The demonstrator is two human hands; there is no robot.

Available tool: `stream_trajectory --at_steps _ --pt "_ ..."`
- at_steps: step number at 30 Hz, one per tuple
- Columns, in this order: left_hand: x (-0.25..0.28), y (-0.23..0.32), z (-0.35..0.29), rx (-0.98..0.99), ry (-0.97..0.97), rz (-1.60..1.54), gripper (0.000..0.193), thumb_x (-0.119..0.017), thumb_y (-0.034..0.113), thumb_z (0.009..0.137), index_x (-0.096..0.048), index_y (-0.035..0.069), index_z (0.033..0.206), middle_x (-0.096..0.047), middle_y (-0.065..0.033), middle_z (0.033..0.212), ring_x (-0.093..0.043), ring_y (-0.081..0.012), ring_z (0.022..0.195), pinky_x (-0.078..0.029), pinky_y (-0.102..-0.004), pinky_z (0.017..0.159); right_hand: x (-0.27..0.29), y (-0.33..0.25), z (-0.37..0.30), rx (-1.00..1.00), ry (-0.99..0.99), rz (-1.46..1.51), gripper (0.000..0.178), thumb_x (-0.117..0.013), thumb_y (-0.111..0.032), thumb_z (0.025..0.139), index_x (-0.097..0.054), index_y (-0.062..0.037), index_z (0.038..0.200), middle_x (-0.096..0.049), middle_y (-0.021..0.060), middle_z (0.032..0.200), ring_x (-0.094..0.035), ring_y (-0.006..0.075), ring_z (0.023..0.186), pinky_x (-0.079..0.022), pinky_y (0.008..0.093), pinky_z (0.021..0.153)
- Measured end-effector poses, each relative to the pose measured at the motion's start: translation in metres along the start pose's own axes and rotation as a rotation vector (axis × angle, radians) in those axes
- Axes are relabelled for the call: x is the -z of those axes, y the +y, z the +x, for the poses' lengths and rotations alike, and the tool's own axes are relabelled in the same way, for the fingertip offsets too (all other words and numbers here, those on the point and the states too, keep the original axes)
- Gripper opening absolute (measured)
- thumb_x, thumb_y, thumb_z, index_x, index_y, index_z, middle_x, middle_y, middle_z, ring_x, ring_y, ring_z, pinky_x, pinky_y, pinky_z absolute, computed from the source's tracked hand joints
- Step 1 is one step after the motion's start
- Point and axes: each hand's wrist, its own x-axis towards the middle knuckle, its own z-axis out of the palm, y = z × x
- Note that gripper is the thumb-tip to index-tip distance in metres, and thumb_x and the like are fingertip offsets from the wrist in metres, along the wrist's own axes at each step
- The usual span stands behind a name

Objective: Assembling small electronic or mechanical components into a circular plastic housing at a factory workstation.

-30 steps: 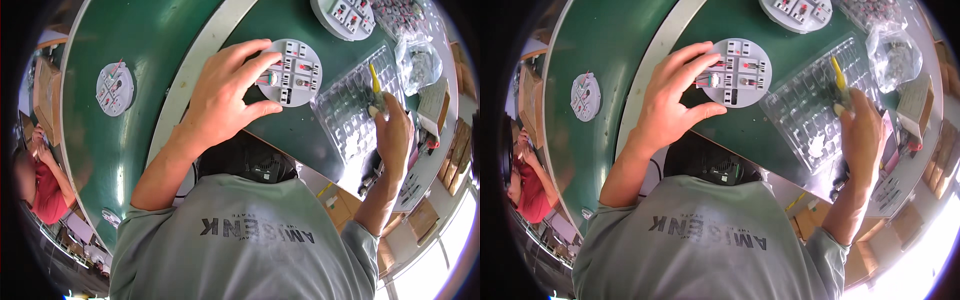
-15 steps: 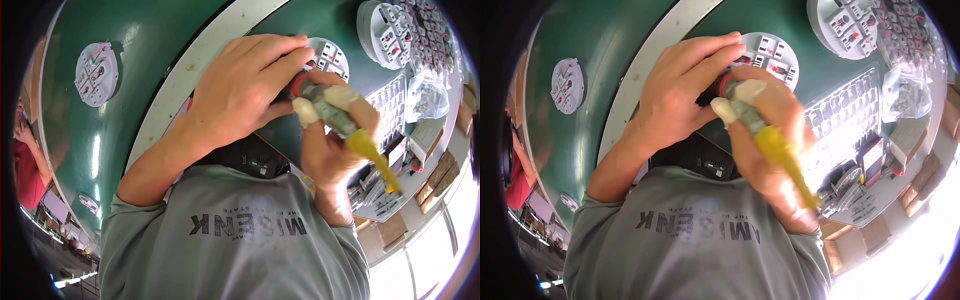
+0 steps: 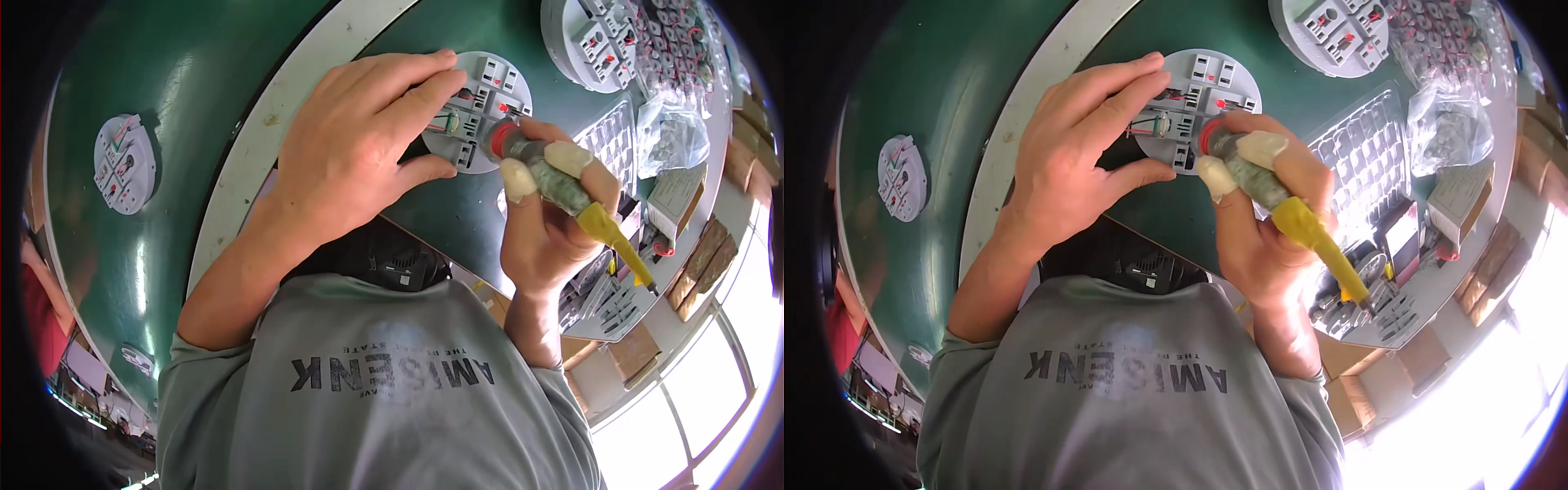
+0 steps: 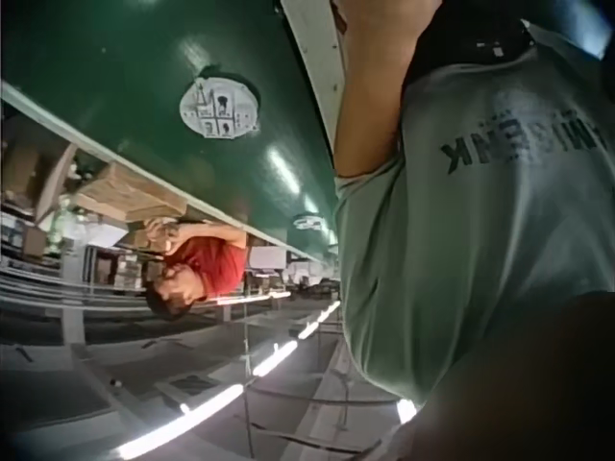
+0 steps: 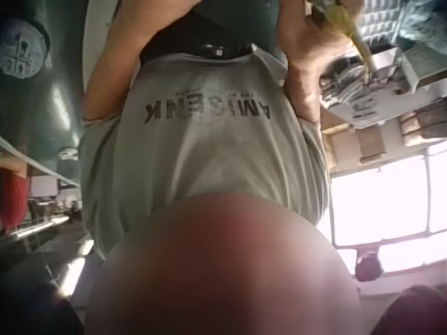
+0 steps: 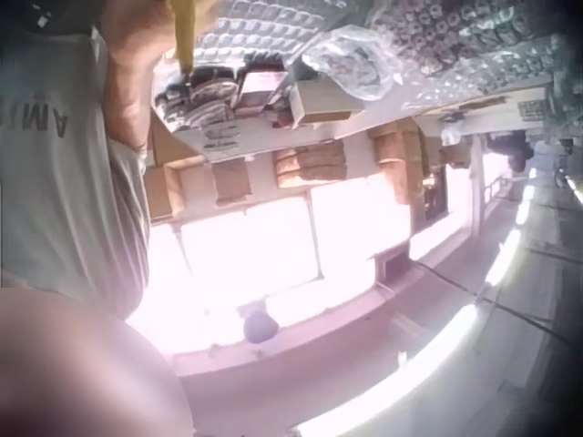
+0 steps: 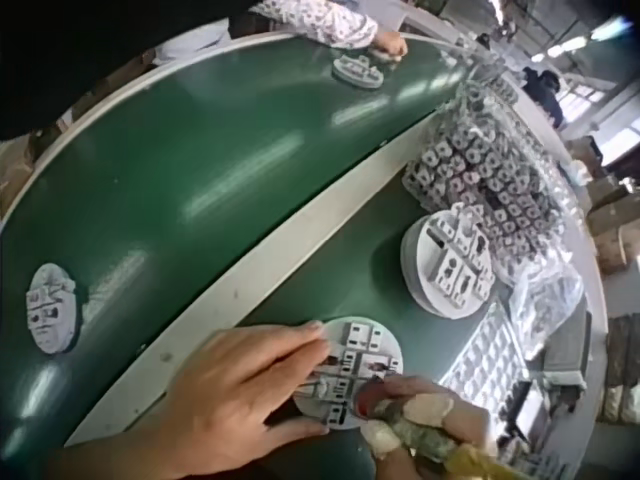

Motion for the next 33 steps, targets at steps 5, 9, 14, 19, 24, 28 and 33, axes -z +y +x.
stream_trajectory --at_steps 5,9,14,19,24,28,33 --pt "0.008 0.006 0.004 -0.041 0.007 0.053 0.08 -0.097 0.015 0.064 -0.069 0.006 0.139 -0.067 -0.0071 0.146 -0.066 -0.0296 0.125 -0.051 -0.0431 0.104 -0.004 -0.01 0.005 -0.058 0.084 -0.049 0.046 -0.08 0.006 0.09 -0.055 0.0017 0.128 -0.072 0.022 0.119 -0.074 0.0232 0.098 -0.061 0.0337 0.086" --pt "0.003 0.002 0.008 -0.032 -0.005 0.032 0.073 -0.096 0.016 0.068 -0.07 0.006 0.136 -0.067 -0.0074 0.145 -0.065 -0.0319 0.126 -0.051 -0.0446 0.105 0.039 -0.017 0.008 -0.47 0.248 0.023 0.039 -0.08 -0.003 0.095 -0.059 0.0009 0.127 -0.072 0.0158 0.114 -0.074 0.0192 0.093 -0.06 0.0314 0.08" --pt "-0.012 0.034 0.009 -0.094 0.176 0.19 0.049 -0.094 0.019 0.075 -0.077 0.008 0.119 -0.069 -0.0056 0.138 -0.061 -0.0349 0.131 -0.047 -0.0471 0.109 0.096 -0.03 -0.004 -0.996 0.146 -0.494 0.048 -0.08 -0.011 0.096 -0.06 0.0018 0.137 -0.073 0.0183 0.12 -0.074 0.0223 0.104 -0.06 0.0376 0.088" --pt "-0.038 0.029 0.01 -0.099 0.189 0.223 0.027 -0.093 0.02 0.077 -0.081 0.013 0.1 -0.071 -0.0011 0.132 -0.058 -0.0364 0.136 -0.04 -0.0516 0.114 0.083 -0.013 -0.032 -0.306 0.083 -0.891 0.076 -0.088 -0.017 0.084 -0.054 -0.0013 0.15 -0.065 0.0225 0.139 -0.061 0.0368 0.131 -0.048 0.0485 0.111" --pt "-0.037 0.043 0.017 -0.073 0.191 0.368 0.02 -0.092 0.018 0.077 -0.081 0.015 0.094 -0.073 0.0027 0.127 -0.055 -0.0374 0.138 -0.033 -0.063 0.117 0.016 0.007 -0.004 -0.055 -0.057 -0.564 0.094 -0.094 -0.018 0.071 -0.051 -0.0023 0.152 -0.06 0.0228 0.148 -0.051 0.0436 0.143 -0.04 0.0536 0.121" --pt "-0.038 0.043 0.025 -0.13 0.123 0.417 0.016 -0.088 0.017 0.081 -0.081 0.014 0.095 -0.075 0.0021 0.12 -0.054 -0.0377 0.14 -0.026 -0.0702 0.118 0.0 0.03 0.002 0.021 -0.075 -0.484 0.101 -0.096 -0.02 0.066 -0.049 -0.004 0.154 -0.058 0.0215 0.151 -0.05 0.0439 0.145 -0.04 0.0548 0.122" --pt "-0.021 0.029 0.043 -0.282 0.013 0.344 0.012 -0.084 0.017 0.085 -0.081 0.012 0.095 -0.076 0.0011 0.116 -0.053 -0.0379 0.141 -0.024 -0.0692 0.121 0.004 0.031 0.011 0.019 -0.094 -0.501 0.106 -0.096 -0.027 0.064 -0.047 -0.0035 0.155 -0.056 0.0226 0.151 -0.05 0.0455 0.144 -0.04 0.0553 0.122"
